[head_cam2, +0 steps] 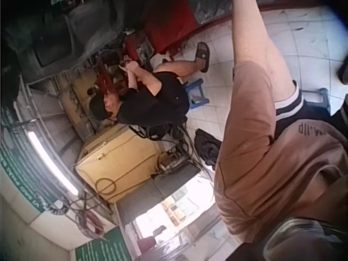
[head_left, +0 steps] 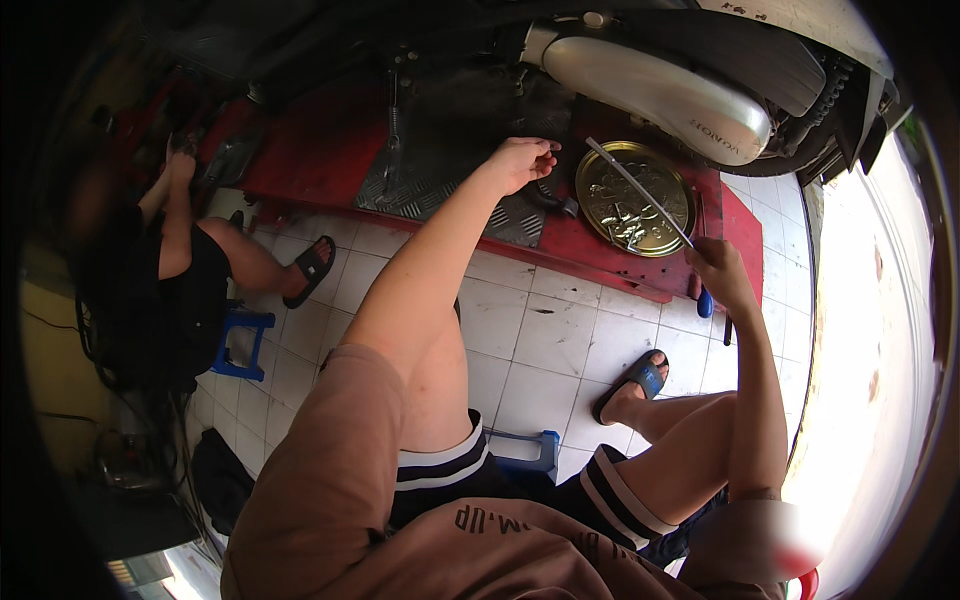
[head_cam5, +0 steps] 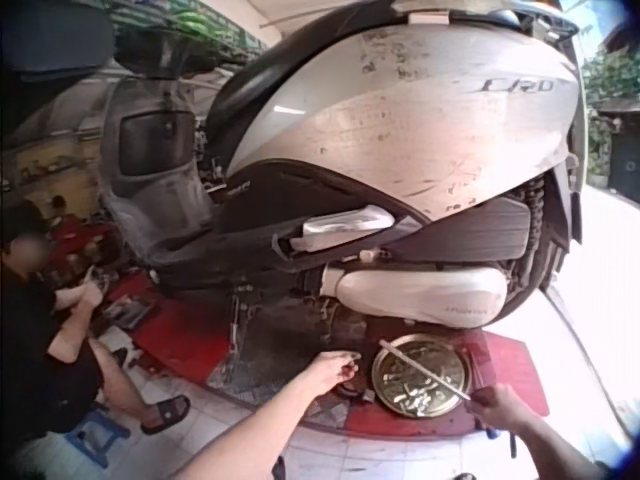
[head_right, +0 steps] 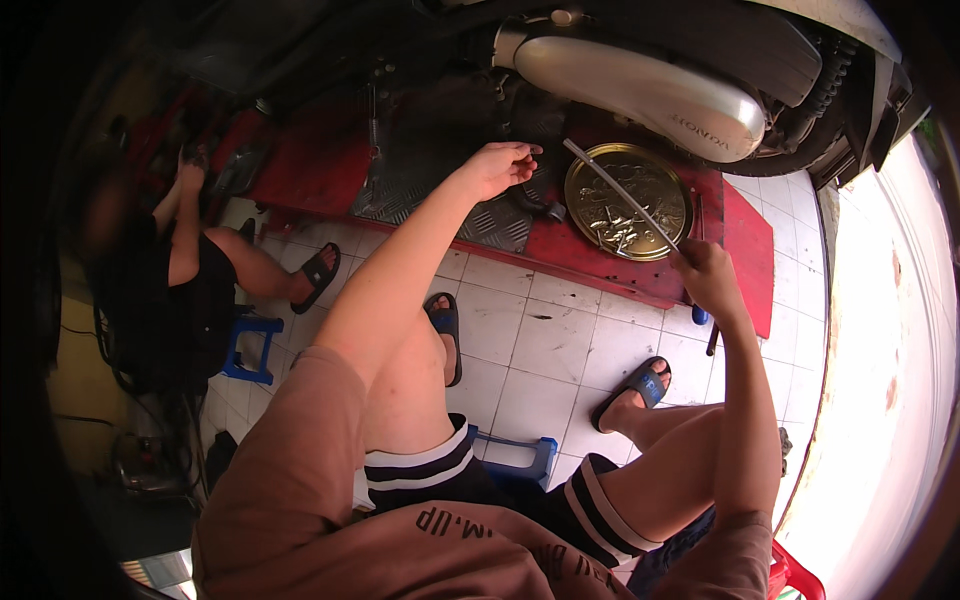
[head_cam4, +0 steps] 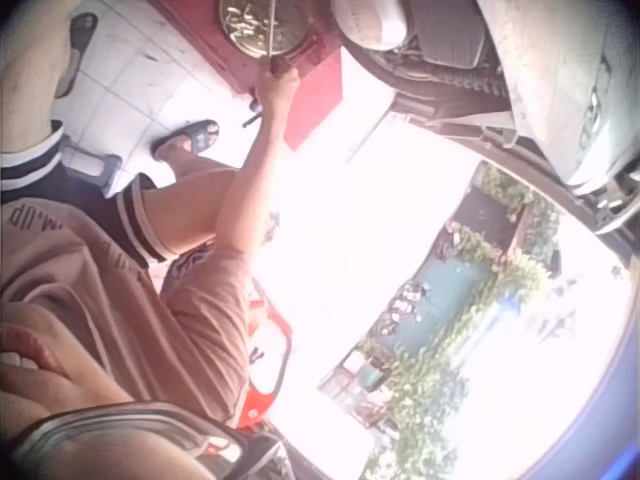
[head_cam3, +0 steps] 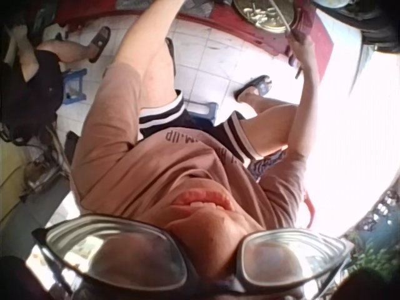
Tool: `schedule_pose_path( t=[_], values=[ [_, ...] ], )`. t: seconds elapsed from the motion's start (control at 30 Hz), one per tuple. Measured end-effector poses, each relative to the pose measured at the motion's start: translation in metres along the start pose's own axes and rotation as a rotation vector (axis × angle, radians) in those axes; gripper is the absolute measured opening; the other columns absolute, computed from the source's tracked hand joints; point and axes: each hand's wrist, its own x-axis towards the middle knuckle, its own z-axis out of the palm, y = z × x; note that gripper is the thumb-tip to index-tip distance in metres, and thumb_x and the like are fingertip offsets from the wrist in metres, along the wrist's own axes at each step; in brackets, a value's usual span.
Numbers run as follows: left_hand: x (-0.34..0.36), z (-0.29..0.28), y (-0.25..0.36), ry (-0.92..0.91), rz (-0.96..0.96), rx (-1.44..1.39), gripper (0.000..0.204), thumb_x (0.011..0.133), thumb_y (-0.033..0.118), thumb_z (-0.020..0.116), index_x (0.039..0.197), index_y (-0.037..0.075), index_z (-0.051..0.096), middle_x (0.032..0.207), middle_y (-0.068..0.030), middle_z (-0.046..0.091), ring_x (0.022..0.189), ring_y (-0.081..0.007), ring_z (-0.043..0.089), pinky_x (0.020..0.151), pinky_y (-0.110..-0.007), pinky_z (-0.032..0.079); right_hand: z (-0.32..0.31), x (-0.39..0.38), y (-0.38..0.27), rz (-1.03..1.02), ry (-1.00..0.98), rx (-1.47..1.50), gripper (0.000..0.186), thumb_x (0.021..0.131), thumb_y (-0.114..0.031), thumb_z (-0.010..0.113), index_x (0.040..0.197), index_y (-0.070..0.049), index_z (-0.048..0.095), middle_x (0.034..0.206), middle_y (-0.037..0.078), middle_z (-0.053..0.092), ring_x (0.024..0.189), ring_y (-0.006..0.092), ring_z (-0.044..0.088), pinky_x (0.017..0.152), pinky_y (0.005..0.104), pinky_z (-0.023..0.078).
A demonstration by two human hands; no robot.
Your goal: The person uses a T-handle wrench to loosen and tighten bolts on the engine casing of a white Honda scooter. They repeatedly remove and reinsert the wrench, adjusting the fasteners while seated on a low stool in a workshop setting.
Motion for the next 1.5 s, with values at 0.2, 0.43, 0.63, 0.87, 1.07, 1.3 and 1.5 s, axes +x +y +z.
schedule_pose_path(
  t=[0.2, 0.43, 0.63, 0.87, 1.07, 1.3, 1.5],
  values=[
    [-0.031, -0.037, 0.02, -0.02, 0.11, -0.053, 0.014, 0.092, 0.01, 0.059, 0.102, 0.001, 0.061, 0.088, -0.0044, 0.06, 0.084, -0.0154, 0.059, 0.075, -0.027, 0.05, 0.018, 0.01, -0.022, -0.168, 0.036, -0.086, 0.019, 0.082, -0.016, 0.065, 0.08, 0.003, 0.067, 0.065, 0.017, 0.063, 0.056, 0.0242, 0.063, 0.056, 0.0342, 0.046],
    [-0.063, -0.066, 0.033, -0.035, 0.176, -0.056, 0.013, 0.09, 0.008, 0.062, 0.101, 0.002, 0.061, 0.093, -0.0053, 0.062, 0.087, -0.0159, 0.061, 0.076, -0.027, 0.05, 0.043, 0.027, -0.048, -0.236, 0.049, -0.028, 0.018, 0.081, -0.016, 0.067, 0.083, 0.002, 0.069, 0.068, 0.018, 0.065, 0.06, 0.0258, 0.065, 0.058, 0.0344, 0.048],
    [-0.076, -0.08, 0.037, -0.059, 0.174, 0.0, 0.014, 0.089, 0.007, 0.063, 0.101, 0.0, 0.062, 0.093, -0.007, 0.064, 0.084, -0.0159, 0.062, 0.074, -0.026, 0.05, 0.057, 0.034, -0.066, -0.237, 0.053, -0.039, 0.019, 0.082, -0.016, 0.067, 0.084, 0.002, 0.069, 0.071, 0.019, 0.066, 0.064, 0.0268, 0.067, 0.06, 0.0337, 0.049],
    [-0.078, -0.086, 0.034, -0.065, 0.185, 0.078, 0.015, 0.091, 0.009, 0.061, 0.103, -0.001, 0.062, 0.094, -0.0066, 0.063, 0.085, -0.0151, 0.062, 0.075, -0.026, 0.05, 0.061, 0.038, -0.067, -0.257, 0.039, 0.008, 0.019, 0.081, -0.016, 0.067, 0.084, 0.003, 0.069, 0.069, 0.018, 0.065, 0.062, 0.0264, 0.066, 0.059, 0.0341, 0.049],
    [-0.08, -0.078, 0.036, 0.059, 0.193, 0.127, 0.016, 0.092, 0.011, 0.06, 0.105, 0.002, 0.063, 0.095, -0.0036, 0.063, 0.086, -0.0125, 0.06, 0.075, -0.026, 0.049, 0.062, 0.041, -0.065, -0.267, 0.027, -0.011, 0.018, 0.081, -0.016, 0.067, 0.083, 0.002, 0.069, 0.068, 0.018, 0.065, 0.06, 0.026, 0.065, 0.058, 0.0341, 0.048],
    [-0.081, -0.072, 0.04, 0.047, 0.152, 0.205, 0.016, 0.092, 0.015, 0.061, 0.104, 0.005, 0.064, 0.089, -0.0002, 0.063, 0.083, -0.0095, 0.059, 0.073, -0.026, 0.048, 0.061, 0.038, -0.062, -0.264, 0.041, -0.021, 0.018, 0.081, -0.016, 0.067, 0.083, 0.002, 0.07, 0.067, 0.018, 0.065, 0.059, 0.0263, 0.065, 0.058, 0.0343, 0.048],
    [-0.075, -0.078, 0.036, -0.022, 0.171, 0.403, 0.015, 0.091, 0.012, 0.061, 0.101, 0.002, 0.064, 0.083, 0.0006, 0.061, 0.075, -0.0076, 0.057, 0.07, -0.023, 0.049, 0.058, 0.034, -0.065, -0.275, 0.055, -0.073, 0.017, 0.079, -0.014, 0.068, 0.084, 0.002, 0.07, 0.068, 0.018, 0.065, 0.059, 0.0271, 0.065, 0.057, 0.0344, 0.048]
  ],
)
